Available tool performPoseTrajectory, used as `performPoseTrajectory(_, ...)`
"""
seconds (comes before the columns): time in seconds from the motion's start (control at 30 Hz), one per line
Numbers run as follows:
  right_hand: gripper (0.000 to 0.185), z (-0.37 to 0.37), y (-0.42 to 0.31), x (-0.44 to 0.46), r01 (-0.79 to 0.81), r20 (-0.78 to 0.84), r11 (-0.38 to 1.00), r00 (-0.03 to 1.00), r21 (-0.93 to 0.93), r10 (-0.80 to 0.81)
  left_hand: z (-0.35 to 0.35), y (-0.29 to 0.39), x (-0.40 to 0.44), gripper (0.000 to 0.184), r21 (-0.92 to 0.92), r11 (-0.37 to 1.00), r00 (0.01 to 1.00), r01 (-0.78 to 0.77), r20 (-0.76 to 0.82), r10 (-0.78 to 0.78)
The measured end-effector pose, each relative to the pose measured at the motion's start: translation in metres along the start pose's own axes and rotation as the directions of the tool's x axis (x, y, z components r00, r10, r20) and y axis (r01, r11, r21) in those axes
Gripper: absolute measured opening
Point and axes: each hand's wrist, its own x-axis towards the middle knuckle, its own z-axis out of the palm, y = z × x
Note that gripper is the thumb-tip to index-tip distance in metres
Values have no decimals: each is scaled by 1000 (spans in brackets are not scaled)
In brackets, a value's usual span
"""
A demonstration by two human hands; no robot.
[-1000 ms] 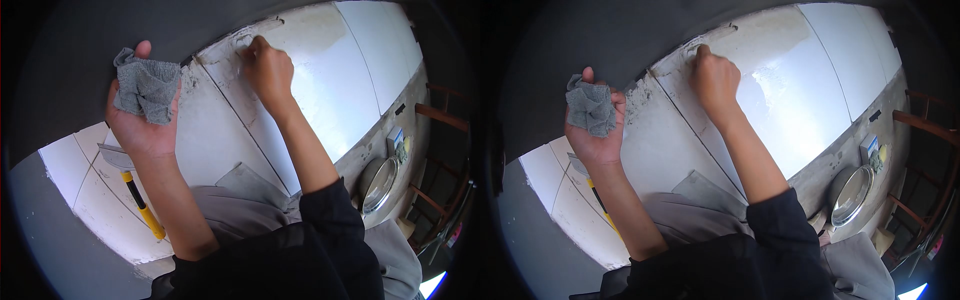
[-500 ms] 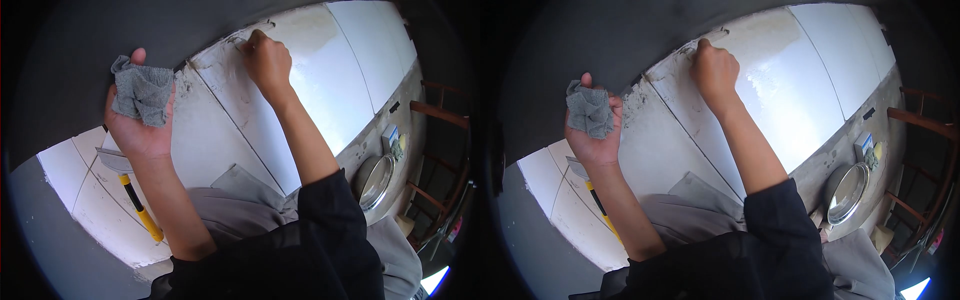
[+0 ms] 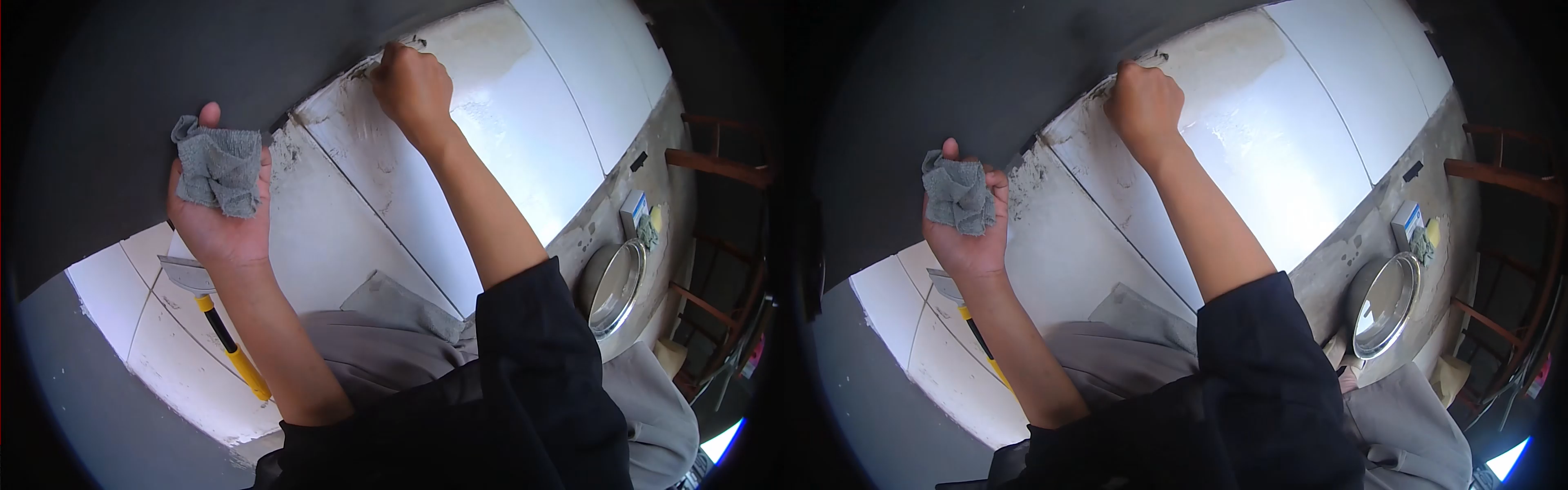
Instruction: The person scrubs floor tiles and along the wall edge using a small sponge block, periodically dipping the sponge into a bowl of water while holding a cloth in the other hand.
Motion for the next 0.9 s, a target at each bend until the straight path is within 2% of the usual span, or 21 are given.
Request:
performPoseTrajectory(0.03,12,-1,0,3,6,7,1000,1000,-15,-6,4,-1,-2,30,25,999,997,-29,-73,31)
performPoseTrajectory(0.17,14,-23,17,-64,4,151,999,989,54,-13,-1,3,-4,30,-17,1000,1000,-5,18,6)
performPoseTrajectory(0.23,13,-22,22,-94,15,82,983,996,183,-31,-4,5,-3,29,-27,999,997,20,78,-18)
performPoseTrajectory(0.33,13,-6,11,-64,-19,45,995,999,96,15,-1,5,-3,32,-33,997,991,71,120,-67)
performPoseTrajectory(0.43,12,3,2,-11,-37,7,997,999,71,37,0,1,1,34,-17,998,990,53,132,-51)
performPoseTrajectory(0.5,12,3,1,3,-20,5,1000,1000,15,20,7,-3,-3,36,-25,999,999,22,45,-20)
performPoseTrajectory(0.53,11,0,5,-5,-15,25,999,1000,36,14,10,-3,-4,37,-27,1000,1000,-1,-5,1)
performPoseTrajectory(0.6,10,-11,13,-39,11,84,997,996,80,-17,9,-1,-3,37,-18,999,994,38,103,-36)
performPoseTrajectory(0.67,9,-24,12,-82,-52,200,991,979,124,27,2,1,-5,37,-10,999,990,49,131,-48)
performPoseTrajectory(0.77,9,-17,6,-82,-73,160,991,986,108,55,2,2,-4,37,15,999,992,41,118,-43)
performPoseTrajectory(0.83,10,1,4,-49,-40,49,991,998,125,34,5,0,-5,37,36,998,991,45,126,-49)
performPoseTrajectory(0.9,11,7,0,-16,-4,-53,997,999,78,8,9,-2,-4,37,22,1000,998,22,61,-23)
